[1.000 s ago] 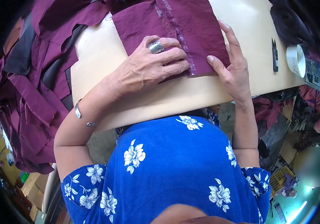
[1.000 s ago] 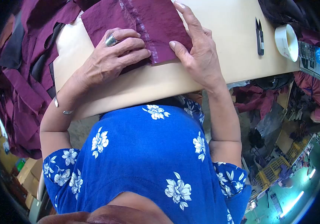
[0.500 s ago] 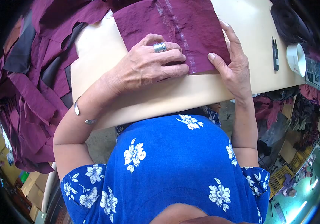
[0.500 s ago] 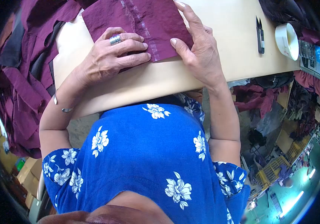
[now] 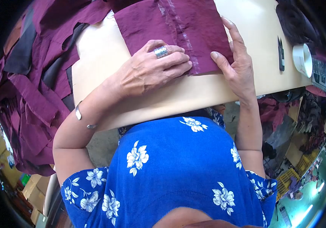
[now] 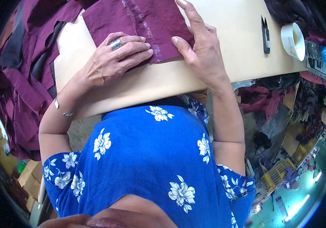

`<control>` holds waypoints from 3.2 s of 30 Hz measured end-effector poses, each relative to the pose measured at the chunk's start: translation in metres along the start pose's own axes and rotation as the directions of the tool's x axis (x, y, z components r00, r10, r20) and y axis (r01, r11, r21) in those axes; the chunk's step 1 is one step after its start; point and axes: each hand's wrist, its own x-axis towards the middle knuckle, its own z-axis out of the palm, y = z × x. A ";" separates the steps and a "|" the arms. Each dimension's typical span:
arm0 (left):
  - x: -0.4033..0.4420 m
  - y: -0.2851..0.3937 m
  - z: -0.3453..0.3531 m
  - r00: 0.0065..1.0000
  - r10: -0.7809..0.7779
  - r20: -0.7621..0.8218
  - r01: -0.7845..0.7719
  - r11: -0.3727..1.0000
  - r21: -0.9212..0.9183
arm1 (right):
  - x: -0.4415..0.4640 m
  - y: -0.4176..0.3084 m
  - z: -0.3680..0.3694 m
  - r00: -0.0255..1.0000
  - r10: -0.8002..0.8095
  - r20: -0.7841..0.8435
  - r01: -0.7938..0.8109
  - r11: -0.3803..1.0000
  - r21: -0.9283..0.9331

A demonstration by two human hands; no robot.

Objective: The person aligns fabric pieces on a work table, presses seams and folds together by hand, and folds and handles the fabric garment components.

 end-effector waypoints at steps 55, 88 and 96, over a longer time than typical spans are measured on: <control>0.000 -0.011 -0.001 0.991 -0.099 -0.090 0.100 0.995 0.008 | 0.036 -0.021 -0.005 0.999 -0.045 0.027 0.052 0.920 -0.388; -0.003 0.007 -0.004 0.998 -0.067 0.012 0.063 0.978 0.200 | 0.051 -0.001 -0.001 0.991 -0.137 -0.002 0.129 0.943 -0.308; 0.005 -0.013 -0.004 0.998 -0.046 -0.032 0.045 0.999 -0.022 | 0.066 -0.025 -0.011 0.950 0.294 0.103 -0.236 0.897 -0.374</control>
